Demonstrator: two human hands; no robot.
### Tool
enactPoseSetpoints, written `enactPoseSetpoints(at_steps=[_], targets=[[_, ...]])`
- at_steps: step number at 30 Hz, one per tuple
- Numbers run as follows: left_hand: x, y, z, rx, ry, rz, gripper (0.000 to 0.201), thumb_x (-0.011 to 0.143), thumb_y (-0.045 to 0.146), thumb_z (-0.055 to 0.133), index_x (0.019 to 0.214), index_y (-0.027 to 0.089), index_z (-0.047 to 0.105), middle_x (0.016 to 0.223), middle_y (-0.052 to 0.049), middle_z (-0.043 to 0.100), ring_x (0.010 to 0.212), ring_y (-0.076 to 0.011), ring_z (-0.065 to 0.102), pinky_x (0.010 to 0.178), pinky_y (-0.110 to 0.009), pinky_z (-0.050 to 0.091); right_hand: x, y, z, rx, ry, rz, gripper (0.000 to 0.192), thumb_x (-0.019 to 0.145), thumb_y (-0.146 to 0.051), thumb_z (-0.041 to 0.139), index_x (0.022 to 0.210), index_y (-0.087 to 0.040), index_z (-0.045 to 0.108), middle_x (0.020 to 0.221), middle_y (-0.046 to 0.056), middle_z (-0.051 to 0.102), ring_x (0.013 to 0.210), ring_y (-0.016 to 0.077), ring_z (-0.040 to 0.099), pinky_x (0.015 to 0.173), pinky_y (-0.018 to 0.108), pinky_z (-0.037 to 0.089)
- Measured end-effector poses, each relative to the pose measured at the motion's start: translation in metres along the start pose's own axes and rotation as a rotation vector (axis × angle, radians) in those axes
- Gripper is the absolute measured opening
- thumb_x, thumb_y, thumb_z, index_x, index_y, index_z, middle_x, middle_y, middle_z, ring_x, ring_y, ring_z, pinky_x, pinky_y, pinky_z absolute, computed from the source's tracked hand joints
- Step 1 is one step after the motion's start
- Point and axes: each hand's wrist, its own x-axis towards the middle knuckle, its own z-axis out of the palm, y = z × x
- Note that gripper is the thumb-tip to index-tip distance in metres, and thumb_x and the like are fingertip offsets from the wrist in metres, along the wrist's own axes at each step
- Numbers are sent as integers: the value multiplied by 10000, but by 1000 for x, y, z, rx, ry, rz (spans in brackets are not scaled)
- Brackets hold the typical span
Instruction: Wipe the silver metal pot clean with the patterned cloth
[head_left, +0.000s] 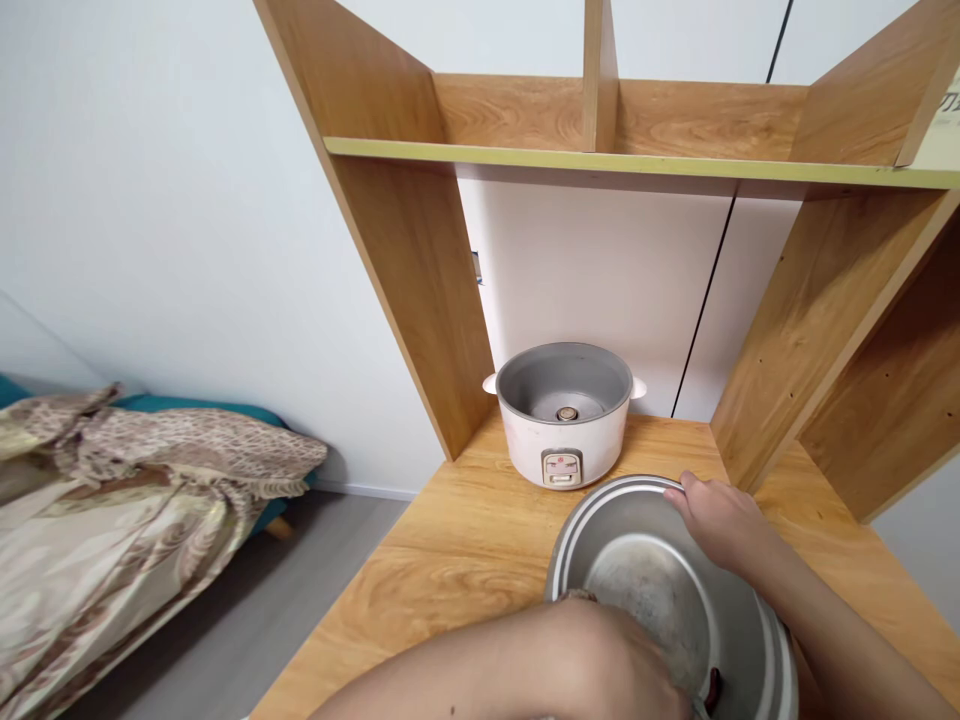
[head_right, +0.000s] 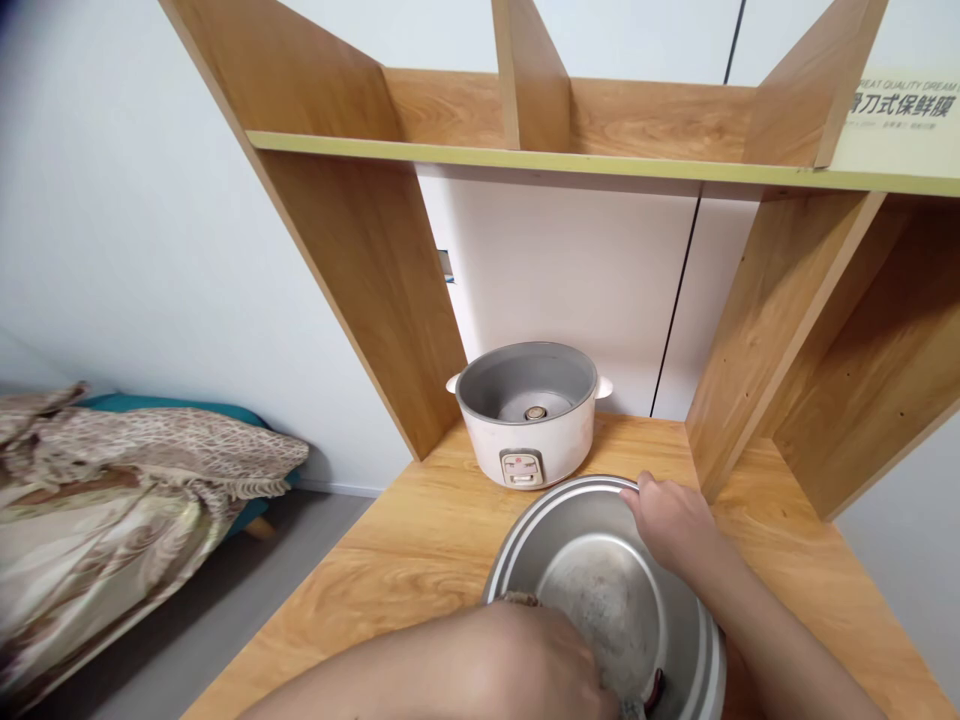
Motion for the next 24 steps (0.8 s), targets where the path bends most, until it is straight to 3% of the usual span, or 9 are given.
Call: enactPoseSetpoints(at_steps=[3,6,11,14,18,21,23,24], targets=[[9,-8,10,-14,66,52,330,550,188,673,879,172,658,749,-77,716,557,-220,625,463,-321,438,0,1,1,-12,-2,-4,468,1020,-446,200,1007,-171,578,870,143,718,859,284,699,664,336,412],[15,-13,15,-5,50,90,208,555,208,664,761,183,657,657,-58,687,552,-232,623,489,-338,444,0,1,1,-19,-3,-7,486,1020,-455,186,1013,-167,579,873,151,717,858,288,702,668,342,419],[8,-5,7,0,57,50,338,549,175,672,884,130,667,792,-108,728,559,-209,626,425,-301,413,2,2,3,-12,14,-13,484,1018,-462,182,984,-176,572,876,142,720,854,297,702,649,342,412],[2,0,1,-4,-6,7,471,541,179,697,1010,142,663,844,-99,740,533,-201,615,435,-307,428,2,2,3,-6,6,-12,469,1019,-452,192,980,-178,571,858,134,718,847,286,700,648,335,407],[1,-1,3,-5,9,-1,478,540,198,699,1013,132,672,739,-84,721,538,-225,618,472,-333,449,2,3,3,-9,12,-9,470,1019,-450,189,972,-180,571,842,131,715,833,290,699,641,339,403],[4,-3,6,-17,63,29,321,548,177,653,868,156,668,713,-76,708,576,-227,630,488,-334,453,2,3,3,-18,13,-13,467,1019,-453,194,974,-179,570,848,133,716,835,287,700,639,334,401],[6,-4,8,-46,100,67,96,563,173,624,647,190,581,676,-67,687,582,-208,625,492,-320,455,2,3,3,-24,5,-10,467,1020,-450,193,981,-176,570,857,139,716,839,282,700,645,331,401],[7,-4,8,-62,110,82,120,574,179,615,550,208,501,626,-56,662,565,-199,614,490,-317,453,1,2,3,-23,3,-9,466,1021,-448,194,986,-174,569,863,141,716,843,280,700,649,330,402]])
